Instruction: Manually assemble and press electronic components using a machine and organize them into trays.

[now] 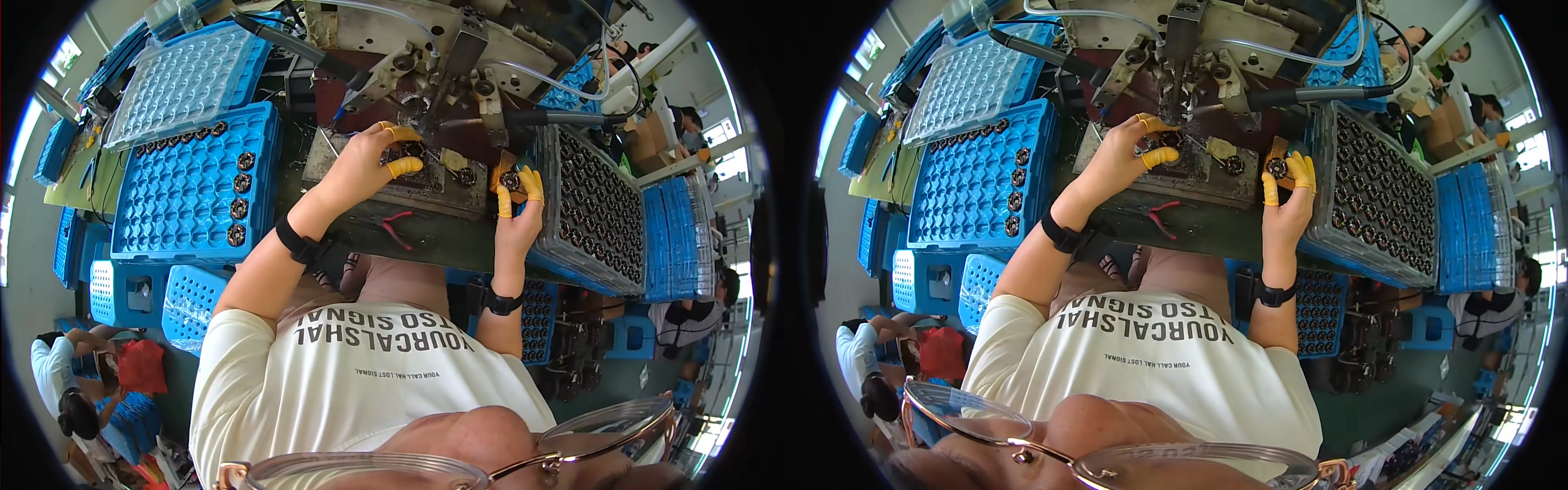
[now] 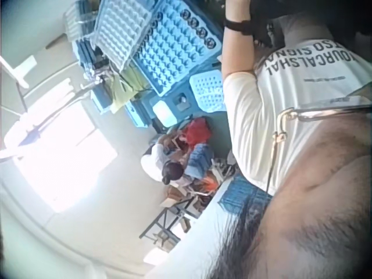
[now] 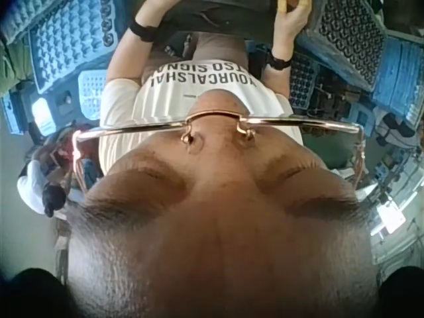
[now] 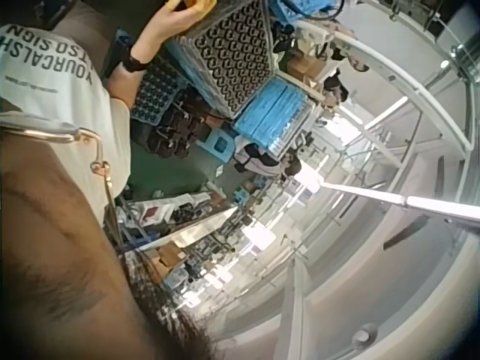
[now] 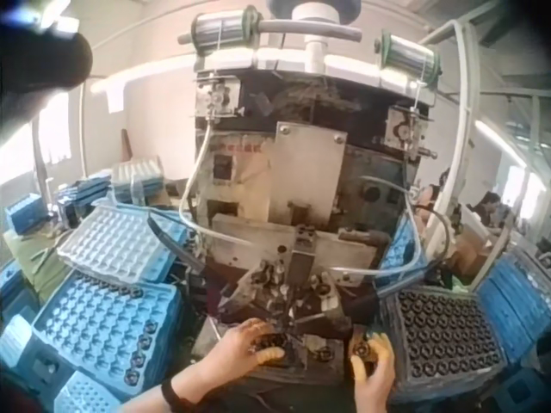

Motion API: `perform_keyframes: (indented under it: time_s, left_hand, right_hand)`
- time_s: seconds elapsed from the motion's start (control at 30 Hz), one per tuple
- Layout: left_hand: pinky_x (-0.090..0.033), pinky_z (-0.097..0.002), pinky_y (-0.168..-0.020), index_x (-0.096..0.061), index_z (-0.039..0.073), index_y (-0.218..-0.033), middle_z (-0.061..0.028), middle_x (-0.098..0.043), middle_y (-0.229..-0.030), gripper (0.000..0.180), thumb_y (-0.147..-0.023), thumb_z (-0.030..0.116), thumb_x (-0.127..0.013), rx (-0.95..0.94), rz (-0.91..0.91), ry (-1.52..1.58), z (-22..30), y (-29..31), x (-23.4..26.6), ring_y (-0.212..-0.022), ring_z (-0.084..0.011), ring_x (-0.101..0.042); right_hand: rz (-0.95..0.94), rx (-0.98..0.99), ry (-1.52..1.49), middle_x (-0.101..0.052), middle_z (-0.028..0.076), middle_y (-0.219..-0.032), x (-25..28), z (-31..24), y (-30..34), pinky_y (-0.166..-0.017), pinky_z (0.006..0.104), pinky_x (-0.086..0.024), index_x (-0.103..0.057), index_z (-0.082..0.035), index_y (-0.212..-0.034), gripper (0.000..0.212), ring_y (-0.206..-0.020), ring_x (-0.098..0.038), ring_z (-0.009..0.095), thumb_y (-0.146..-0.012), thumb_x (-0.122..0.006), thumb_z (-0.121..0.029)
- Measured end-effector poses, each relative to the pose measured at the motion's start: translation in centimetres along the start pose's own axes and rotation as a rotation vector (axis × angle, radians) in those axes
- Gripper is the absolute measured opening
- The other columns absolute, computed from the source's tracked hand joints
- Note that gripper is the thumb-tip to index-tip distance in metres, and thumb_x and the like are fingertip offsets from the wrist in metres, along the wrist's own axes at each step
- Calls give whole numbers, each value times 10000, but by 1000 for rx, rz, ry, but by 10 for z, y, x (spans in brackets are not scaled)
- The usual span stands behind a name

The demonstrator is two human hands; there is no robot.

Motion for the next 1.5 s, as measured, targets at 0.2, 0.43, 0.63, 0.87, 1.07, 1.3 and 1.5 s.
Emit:
perform_keyframes:
  time_s: [0.2, 0.43, 0.63, 0.87, 1.07, 1.3, 1.5]
  left_hand:
    - [-512, -385, -775, -661, 32, -1069, -172, -637, -983, 355, -789, 224, -764, -22, -7, -81, 3, -3, -3, -866, -337, -627]
    - [-474, -428, -878, -471, -31, -1309, -225, -591, -1044, 673, -782, 265, -766, -117, 157, -142, 17, 24, 5, -1022, -386, -563]
    - [-497, -424, -853, -693, 41, -1063, -179, -656, -979, 329, -803, 240, -727, 24, -32, -410, 19, 48, 92, -964, -362, -615]
    - [-546, -387, -800, -724, 81, -1048, -151, -715, -985, 244, -832, 184, -680, 538, 28, -674, -92, 84, 244, -886, -307, -691]
    - [-529, -409, -840, -691, 103, -1147, -166, -701, -1019, 327, -836, 204, -684, 525, 31, -738, -153, 80, 254, -950, -333, -669]
    - [-487, -420, -916, -668, 63, -1171, -168, -671, -1076, 351, -851, 206, -689, 418, -53, -961, -147, 61, 235, -1054, -345, -616]
    - [-480, -427, -913, -694, 31, -1000, -196, -659, -1033, 230, -821, 175, -693, 500, -110, -1058, -155, 58, 227, -1035, -361, -606]
  right_hand:
    - [-17, -21, 11, -593, 173, -1271, -3, 11, 0, -1015, 421, -423, -553, -7, -1185, 407, -1263, -500, 376, -869, -723, -200]
    - [-45, -5, 27, -573, 211, -1272, -9, 3, -3, -1025, 437, -392, -546, 17, -1179, 380, -1228, -503, 397, -877, -702, -152]
    - [-58, 84, 248, -589, 203, -1264, -6, 6, 3, -994, 424, -417, -550, 32, -1168, 350, -1176, -541, 380, -913, -664, -178]
    - [-104, -4, 137, -576, 205, -1281, -7, 5, -2, -970, 424, -437, -549, 40, -1178, 390, -1179, -536, 394, -904, -682, -204]
    - [-144, -70, -191, -619, 77, -1003, 2, -52, 11, -801, 305, -466, -646, -35, -1145, 376, -874, -560, 195, -823, -777, -177]
    - [-616, -11, -535, -662, 71, -944, -44, -134, 26, -761, 291, -491, -644, -52, -1143, 411, -814, -601, 160, -765, -802, -93]
    - [-795, 133, -561, -650, 100, -942, -131, -210, -1, -713, 305, -515, -658, -58, -1071, 339, -808, -638, 209, -784, -790, -182]
Point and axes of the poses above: each hand's wrist, its own y-axis away from the middle knuckle, its own x-axis out of the back of the hand, z = x × y, the point moved 5 cm from there along -y, towards the middle knuckle
